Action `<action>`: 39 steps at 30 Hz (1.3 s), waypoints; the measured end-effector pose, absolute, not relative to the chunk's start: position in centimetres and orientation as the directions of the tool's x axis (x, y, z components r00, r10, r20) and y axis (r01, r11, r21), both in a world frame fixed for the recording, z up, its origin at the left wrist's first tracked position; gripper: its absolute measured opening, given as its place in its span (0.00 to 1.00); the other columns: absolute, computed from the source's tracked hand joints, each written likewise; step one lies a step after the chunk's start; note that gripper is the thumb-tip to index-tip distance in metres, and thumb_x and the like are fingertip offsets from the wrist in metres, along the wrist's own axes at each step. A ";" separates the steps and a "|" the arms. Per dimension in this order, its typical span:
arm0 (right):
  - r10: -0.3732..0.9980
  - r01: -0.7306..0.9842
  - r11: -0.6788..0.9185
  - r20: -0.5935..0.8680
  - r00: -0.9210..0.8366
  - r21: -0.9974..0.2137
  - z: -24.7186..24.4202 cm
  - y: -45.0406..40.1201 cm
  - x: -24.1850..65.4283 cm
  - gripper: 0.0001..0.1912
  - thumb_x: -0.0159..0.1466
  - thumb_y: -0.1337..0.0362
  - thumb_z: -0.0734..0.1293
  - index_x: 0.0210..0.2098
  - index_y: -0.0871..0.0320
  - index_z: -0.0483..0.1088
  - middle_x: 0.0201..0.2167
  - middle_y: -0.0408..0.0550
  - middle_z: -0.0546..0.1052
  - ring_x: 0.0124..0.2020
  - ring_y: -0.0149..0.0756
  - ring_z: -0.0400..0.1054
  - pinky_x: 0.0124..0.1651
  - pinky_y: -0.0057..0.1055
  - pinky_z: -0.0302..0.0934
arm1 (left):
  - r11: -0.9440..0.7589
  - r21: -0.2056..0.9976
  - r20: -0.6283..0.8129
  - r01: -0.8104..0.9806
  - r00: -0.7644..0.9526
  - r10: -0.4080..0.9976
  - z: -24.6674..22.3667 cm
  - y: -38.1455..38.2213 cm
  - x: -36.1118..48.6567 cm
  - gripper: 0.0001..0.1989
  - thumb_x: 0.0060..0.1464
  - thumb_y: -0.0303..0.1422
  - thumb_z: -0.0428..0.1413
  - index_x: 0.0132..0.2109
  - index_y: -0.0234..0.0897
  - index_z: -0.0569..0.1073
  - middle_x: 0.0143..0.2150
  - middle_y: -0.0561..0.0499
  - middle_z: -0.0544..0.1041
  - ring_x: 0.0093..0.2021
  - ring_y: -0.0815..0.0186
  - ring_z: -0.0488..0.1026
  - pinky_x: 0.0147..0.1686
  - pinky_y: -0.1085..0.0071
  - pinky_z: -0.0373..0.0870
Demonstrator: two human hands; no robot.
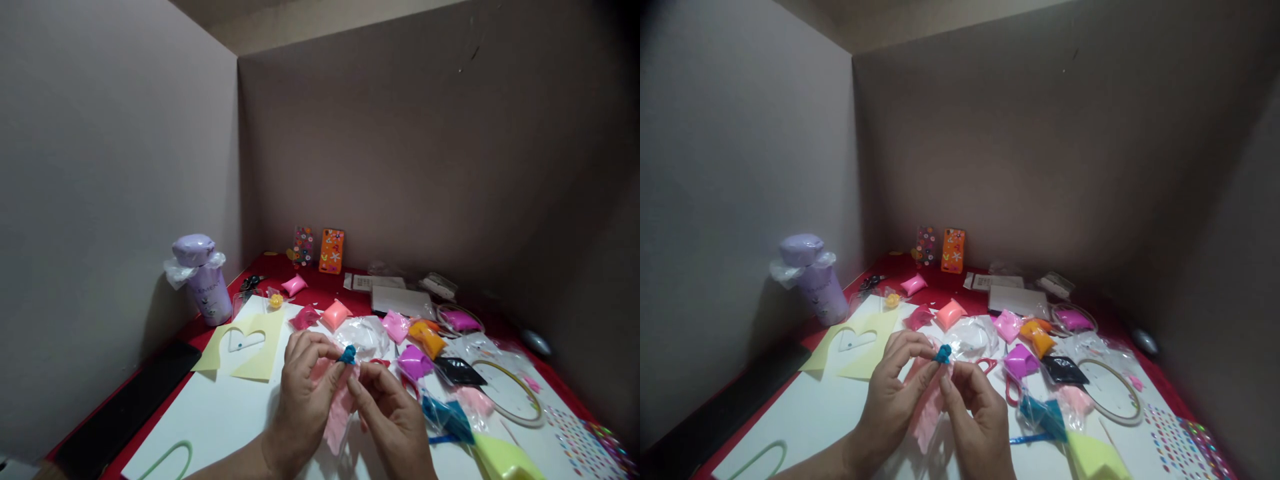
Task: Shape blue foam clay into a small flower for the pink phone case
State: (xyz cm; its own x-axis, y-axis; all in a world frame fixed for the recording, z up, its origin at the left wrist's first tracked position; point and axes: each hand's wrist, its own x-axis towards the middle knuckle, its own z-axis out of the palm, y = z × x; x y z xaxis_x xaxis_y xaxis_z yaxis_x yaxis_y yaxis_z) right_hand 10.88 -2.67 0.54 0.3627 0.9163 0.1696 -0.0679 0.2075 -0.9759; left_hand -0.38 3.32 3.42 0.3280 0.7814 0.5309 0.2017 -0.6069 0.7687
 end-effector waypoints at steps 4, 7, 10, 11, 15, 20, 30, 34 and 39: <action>0.926 -0.072 0.165 0.129 0.356 -0.984 0.5 -2.7 11.1 0.13 0.59 0.54 0.66 0.35 0.58 0.69 0.25 0.43 0.69 0.23 0.29 0.61 0.23 0.24 0.56 | -0.520 0.838 0.455 0.165 0.317 0.832 3.1 3.5 -0.2 0.04 0.53 0.33 0.56 0.34 0.38 0.71 0.39 0.49 0.71 0.45 0.62 0.66 0.47 0.64 0.63; 0.906 0.002 0.142 0.131 0.402 -0.990 0.5 -2.6 11.2 0.16 0.59 0.52 0.64 0.37 0.58 0.70 0.25 0.44 0.69 0.25 0.32 0.62 0.27 0.26 0.58 | -0.463 0.875 0.406 0.143 0.307 0.861 2.8 3.7 0.0 0.05 0.53 0.34 0.57 0.34 0.38 0.72 0.39 0.49 0.71 0.44 0.62 0.67 0.47 0.64 0.63; 0.835 0.098 0.099 0.136 0.533 -0.990 1.0 -2.3 12.0 0.18 0.60 0.50 0.63 0.41 0.57 0.71 0.33 0.48 0.73 0.32 0.35 0.64 0.35 0.30 0.60 | -0.466 0.873 0.408 0.145 0.307 0.860 2.3 3.9 0.1 0.05 0.52 0.34 0.57 0.33 0.38 0.73 0.38 0.48 0.71 0.44 0.61 0.67 0.46 0.64 0.64; 0.811 0.117 0.086 0.138 0.568 -0.989 1.4 -2.3 12.6 0.19 0.60 0.50 0.63 0.42 0.57 0.70 0.36 0.48 0.73 0.33 0.36 0.64 0.36 0.30 0.60 | -0.473 0.867 0.412 0.154 0.310 0.857 2.2 4.0 0.2 0.05 0.52 0.34 0.57 0.33 0.38 0.73 0.38 0.48 0.72 0.44 0.61 0.68 0.45 0.64 0.64; 0.813 0.209 0.073 0.179 0.554 -0.975 4.1 -3.2 16.8 0.18 0.59 0.50 0.64 0.38 0.59 0.70 0.25 0.45 0.70 0.25 0.33 0.62 0.27 0.27 0.56 | -0.486 0.852 0.409 0.197 0.328 0.851 1.7 4.2 0.3 0.06 0.52 0.36 0.57 0.31 0.38 0.73 0.36 0.49 0.72 0.42 0.62 0.68 0.42 0.65 0.65; 0.898 0.615 -0.097 0.198 0.393 -0.783 6.1 -6.2 22.9 0.15 0.59 0.53 0.64 0.23 0.57 0.69 0.18 0.42 0.66 0.21 0.31 0.58 0.23 0.27 0.50 | -0.450 0.867 0.369 0.213 0.332 0.868 1.4 4.4 0.5 0.06 0.51 0.36 0.57 0.30 0.38 0.73 0.35 0.49 0.72 0.40 0.63 0.68 0.38 0.68 0.67; 0.974 0.899 0.162 0.214 -0.079 -0.408 3.4 -6.9 21.8 0.09 0.55 0.73 0.65 0.23 0.53 0.71 0.29 0.42 0.73 0.32 0.34 0.64 0.31 0.29 0.52 | -0.420 0.872 0.320 0.253 0.355 0.878 1.4 4.4 0.4 0.07 0.52 0.36 0.57 0.30 0.38 0.72 0.35 0.50 0.71 0.41 0.63 0.67 0.39 0.68 0.65; 0.951 0.994 0.100 0.296 -0.087 -0.031 2.4 -5.8 22.6 0.11 0.56 0.75 0.62 0.25 0.55 0.72 0.30 0.47 0.72 0.33 0.36 0.62 0.32 0.32 0.51 | -0.407 0.879 0.305 0.248 0.366 0.880 1.4 4.3 0.4 0.07 0.52 0.36 0.56 0.30 0.38 0.72 0.35 0.50 0.71 0.41 0.63 0.67 0.40 0.68 0.65; 0.875 0.993 0.045 0.476 -0.090 0.105 1.5 -4.4 22.5 0.14 0.52 0.79 0.62 0.32 0.58 0.73 0.40 0.52 0.73 0.46 0.45 0.60 0.44 0.38 0.51 | -0.389 0.888 0.292 0.246 0.353 0.889 1.4 4.5 0.5 0.07 0.51 0.36 0.57 0.30 0.39 0.71 0.35 0.50 0.70 0.41 0.63 0.66 0.40 0.69 0.64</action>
State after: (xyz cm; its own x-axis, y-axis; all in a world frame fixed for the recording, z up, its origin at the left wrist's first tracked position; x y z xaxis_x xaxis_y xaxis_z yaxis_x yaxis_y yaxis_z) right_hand 22.50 -4.40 1.54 -0.0895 0.8749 0.4761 0.9935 0.0445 0.1050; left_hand 0.52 4.48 1.39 0.3531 0.8888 0.2921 0.2456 -0.3893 0.8878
